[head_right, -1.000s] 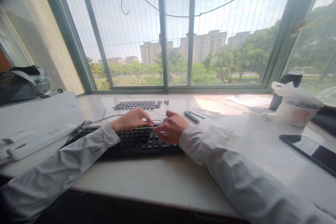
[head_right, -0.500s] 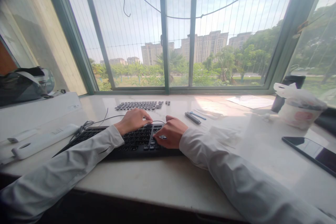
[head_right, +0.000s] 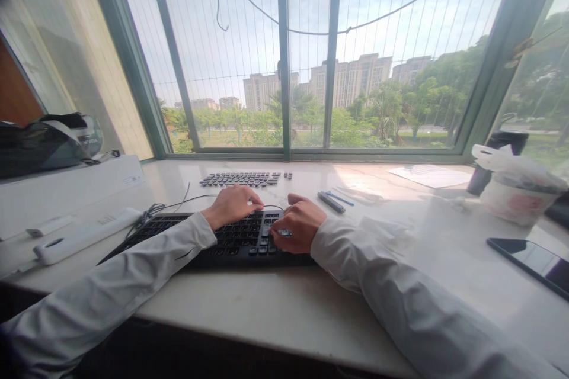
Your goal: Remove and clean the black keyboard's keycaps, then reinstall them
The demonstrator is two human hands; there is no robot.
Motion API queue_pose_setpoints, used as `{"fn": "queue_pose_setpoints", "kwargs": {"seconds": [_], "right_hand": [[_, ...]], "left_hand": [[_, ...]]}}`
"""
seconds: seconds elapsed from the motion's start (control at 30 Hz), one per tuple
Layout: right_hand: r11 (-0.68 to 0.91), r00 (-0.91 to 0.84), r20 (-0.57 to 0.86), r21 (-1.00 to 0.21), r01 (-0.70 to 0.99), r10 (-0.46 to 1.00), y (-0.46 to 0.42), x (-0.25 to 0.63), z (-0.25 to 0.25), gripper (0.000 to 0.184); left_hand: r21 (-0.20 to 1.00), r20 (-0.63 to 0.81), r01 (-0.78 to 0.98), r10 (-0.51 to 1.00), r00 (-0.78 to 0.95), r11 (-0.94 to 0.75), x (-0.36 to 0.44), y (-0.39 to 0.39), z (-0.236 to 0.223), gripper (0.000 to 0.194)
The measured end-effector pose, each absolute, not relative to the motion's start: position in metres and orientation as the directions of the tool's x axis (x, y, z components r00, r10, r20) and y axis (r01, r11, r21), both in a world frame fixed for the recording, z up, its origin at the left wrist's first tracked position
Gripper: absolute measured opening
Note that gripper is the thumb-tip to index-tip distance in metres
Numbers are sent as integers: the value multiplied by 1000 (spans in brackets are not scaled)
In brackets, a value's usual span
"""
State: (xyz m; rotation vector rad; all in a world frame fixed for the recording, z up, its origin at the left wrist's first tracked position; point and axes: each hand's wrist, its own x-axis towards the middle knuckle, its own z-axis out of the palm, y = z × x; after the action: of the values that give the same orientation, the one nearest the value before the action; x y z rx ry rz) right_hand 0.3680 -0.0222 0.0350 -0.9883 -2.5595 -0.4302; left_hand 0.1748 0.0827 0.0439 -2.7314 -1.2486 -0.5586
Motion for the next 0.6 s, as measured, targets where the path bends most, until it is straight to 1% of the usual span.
{"fn": "queue_pose_setpoints", "kwargs": {"seconds": [0.07, 0.17, 0.3, 0.33, 0.47, 0.53, 0.6], "right_hand": [[713, -686, 431, 127, 689, 586, -22, 368, 34, 24], [713, -701, 412, 157, 683, 582, -23, 368, 36, 27], [702, -715, 387, 204, 682, 583, -27, 368, 44, 42], [698, -711, 387, 203, 687, 588, -28, 368, 45, 42], [692, -694, 391, 174, 701, 604, -29, 366, 43, 31], [687, -696, 384, 186, 702, 607, -28, 365, 41, 32], [671, -696, 385, 223, 707, 606, -27, 365, 40, 36]], "left_hand": [[72, 362, 745, 713, 600, -663, 175, 83, 44, 19], [69, 366, 743, 710, 602, -665, 175, 84, 44, 19], [76, 365, 747, 716, 596, -661, 175, 84, 44, 19], [81, 364, 749, 719, 592, -658, 174, 84, 44, 19], [95, 370, 749, 722, 585, -656, 174, 85, 43, 18], [100, 372, 752, 726, 579, -651, 174, 86, 42, 18], [105, 373, 760, 734, 568, -642, 173, 87, 41, 18]]}}
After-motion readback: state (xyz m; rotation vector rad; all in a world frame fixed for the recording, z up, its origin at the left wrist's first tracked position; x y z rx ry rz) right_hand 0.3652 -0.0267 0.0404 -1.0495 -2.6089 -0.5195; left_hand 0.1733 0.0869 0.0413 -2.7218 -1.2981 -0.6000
